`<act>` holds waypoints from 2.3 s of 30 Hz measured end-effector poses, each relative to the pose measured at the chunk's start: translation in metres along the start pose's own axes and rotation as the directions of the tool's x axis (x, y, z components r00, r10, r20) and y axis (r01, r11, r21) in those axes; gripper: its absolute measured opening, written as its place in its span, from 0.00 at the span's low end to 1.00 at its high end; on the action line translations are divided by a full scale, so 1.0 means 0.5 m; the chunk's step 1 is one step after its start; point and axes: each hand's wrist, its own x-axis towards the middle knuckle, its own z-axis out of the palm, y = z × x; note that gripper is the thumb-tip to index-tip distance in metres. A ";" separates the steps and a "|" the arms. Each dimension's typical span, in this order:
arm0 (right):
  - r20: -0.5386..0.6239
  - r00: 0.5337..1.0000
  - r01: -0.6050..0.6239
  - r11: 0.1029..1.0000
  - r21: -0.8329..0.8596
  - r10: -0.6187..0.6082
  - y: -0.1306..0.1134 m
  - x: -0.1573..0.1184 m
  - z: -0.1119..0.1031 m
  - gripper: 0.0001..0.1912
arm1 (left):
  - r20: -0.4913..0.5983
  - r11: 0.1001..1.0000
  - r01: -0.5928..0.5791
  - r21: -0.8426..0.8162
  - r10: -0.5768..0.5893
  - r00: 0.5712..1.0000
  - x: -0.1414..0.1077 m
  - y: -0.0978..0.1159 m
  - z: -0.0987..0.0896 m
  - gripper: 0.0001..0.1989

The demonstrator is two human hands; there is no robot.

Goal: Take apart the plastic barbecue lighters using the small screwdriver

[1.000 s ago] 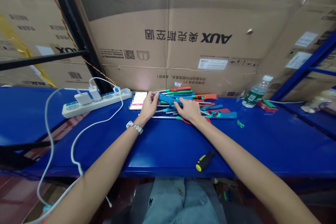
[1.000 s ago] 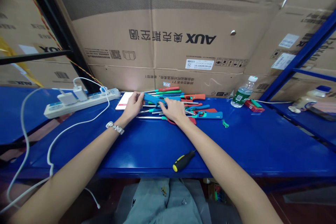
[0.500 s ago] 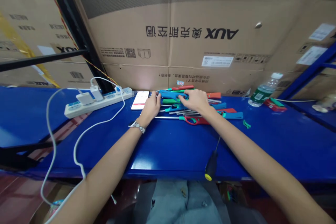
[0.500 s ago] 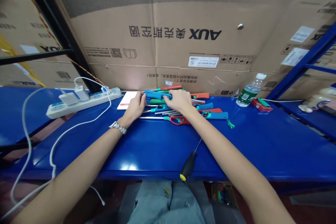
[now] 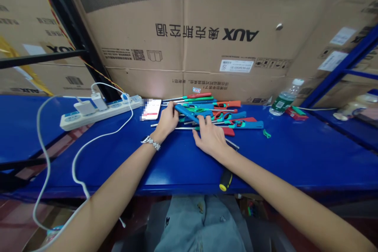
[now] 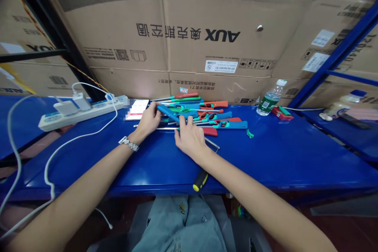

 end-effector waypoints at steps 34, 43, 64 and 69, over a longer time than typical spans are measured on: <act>-0.136 0.987 -0.031 0.938 0.347 0.083 0.055 0.015 -0.044 0.20 | -0.262 0.926 -0.140 -0.350 0.046 0.964 -0.032 0.054 0.012 0.08; -0.119 0.992 0.002 0.919 0.395 0.049 0.032 0.007 -0.038 0.18 | -0.233 0.977 -0.160 -0.138 0.125 0.964 -0.040 0.063 0.010 0.08; -0.129 0.992 0.040 0.956 0.291 -0.002 0.036 0.008 -0.040 0.20 | 0.125 0.376 0.253 -0.891 -0.333 0.934 -0.008 0.113 0.025 0.17; -0.134 0.991 0.043 0.968 0.247 -0.010 0.039 0.009 -0.038 0.21 | 0.100 0.418 0.246 -0.875 -0.340 0.935 -0.016 0.103 0.031 0.15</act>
